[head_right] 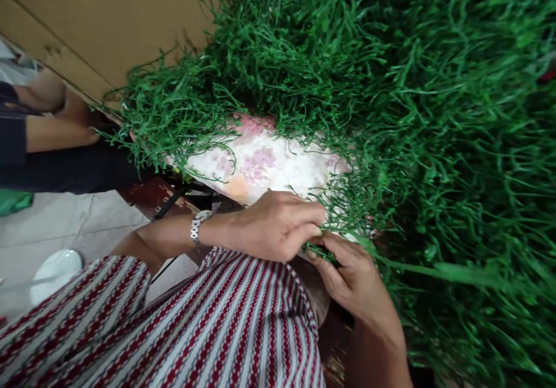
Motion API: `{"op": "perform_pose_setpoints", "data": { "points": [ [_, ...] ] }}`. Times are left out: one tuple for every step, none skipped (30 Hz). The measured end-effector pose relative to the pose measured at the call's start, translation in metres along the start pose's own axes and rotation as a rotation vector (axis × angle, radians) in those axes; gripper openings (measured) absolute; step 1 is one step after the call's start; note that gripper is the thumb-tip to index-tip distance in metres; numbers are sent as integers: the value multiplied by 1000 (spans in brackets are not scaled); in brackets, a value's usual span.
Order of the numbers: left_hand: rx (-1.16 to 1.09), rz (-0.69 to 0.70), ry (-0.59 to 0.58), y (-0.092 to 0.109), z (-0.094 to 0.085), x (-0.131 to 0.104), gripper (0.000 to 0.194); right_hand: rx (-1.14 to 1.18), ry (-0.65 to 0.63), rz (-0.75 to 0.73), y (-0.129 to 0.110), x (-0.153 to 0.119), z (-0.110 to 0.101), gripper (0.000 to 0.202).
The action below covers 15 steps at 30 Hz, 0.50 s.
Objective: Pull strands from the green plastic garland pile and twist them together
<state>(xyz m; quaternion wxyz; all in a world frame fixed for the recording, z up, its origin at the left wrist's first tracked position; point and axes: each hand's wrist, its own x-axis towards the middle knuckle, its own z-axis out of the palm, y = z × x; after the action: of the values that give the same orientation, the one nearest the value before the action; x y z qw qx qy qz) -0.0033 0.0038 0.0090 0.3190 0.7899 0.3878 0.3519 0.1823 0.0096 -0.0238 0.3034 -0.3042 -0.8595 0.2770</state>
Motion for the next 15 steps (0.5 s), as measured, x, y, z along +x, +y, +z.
{"op": "perform_pose_setpoints", "data": {
  "points": [
    [97, 75, 9, 1, 2, 3, 14, -27, 15, -18, 1, 0, 1, 7],
    [170, 148, 30, 1, 6, 5, 14, -44, 54, -25, 2, -2, 3, 10],
    [219, 206, 57, 1, 9, 8, 14, -58, 103, -12, 2, -4, 4, 13],
    [251, 244, 90, 1, 13, 10, 17, -66, 141, 6, 3, -8, 5, 16],
    [270, 267, 110, 0, 16, 12, 20, -72, 159, 28, 5, -12, 6, 17],
    [286, 274, 114, 0, 20, 14, 23, -80, 160, 54, 6, -16, 6, 18],
    [303, 276, 103, -1, 23, 15, 26, -90, 145, 82, 8, -20, 6, 18],
    [325, 283, 81, -2, 25, 16, 28, -100, 130, 111, 9, -24, 6, 18],
    [351, 301, 58, -3, 28, 17, 30, -107, 124, 135, 10, -28, 5, 18],
    [386, 325, 47, -4, 30, 18, 31, -109, 122, 157, 12, -31, 5, 18],
    [424, 358, 47, -5, 32, 18, 31, -112, 123, 182, 12, -33, 5, 17],
    [464, 395, 55, -6, 33, 19, 31, -113, 127, 203, 13, -35, 5, 17],
    [501, 430, 67, -7, 35, 19, 31, -117, 131, 225, 13, -36, 5, 17],
    [535, 444, 80, -7, 36, 19, 31, -122, 134, 246, 13, -37, 5, 17],
    [556, 442, 92, -7, 36, 18, 32, -127, 132, 269, 13, -37, 5, 17]
  ]
}}
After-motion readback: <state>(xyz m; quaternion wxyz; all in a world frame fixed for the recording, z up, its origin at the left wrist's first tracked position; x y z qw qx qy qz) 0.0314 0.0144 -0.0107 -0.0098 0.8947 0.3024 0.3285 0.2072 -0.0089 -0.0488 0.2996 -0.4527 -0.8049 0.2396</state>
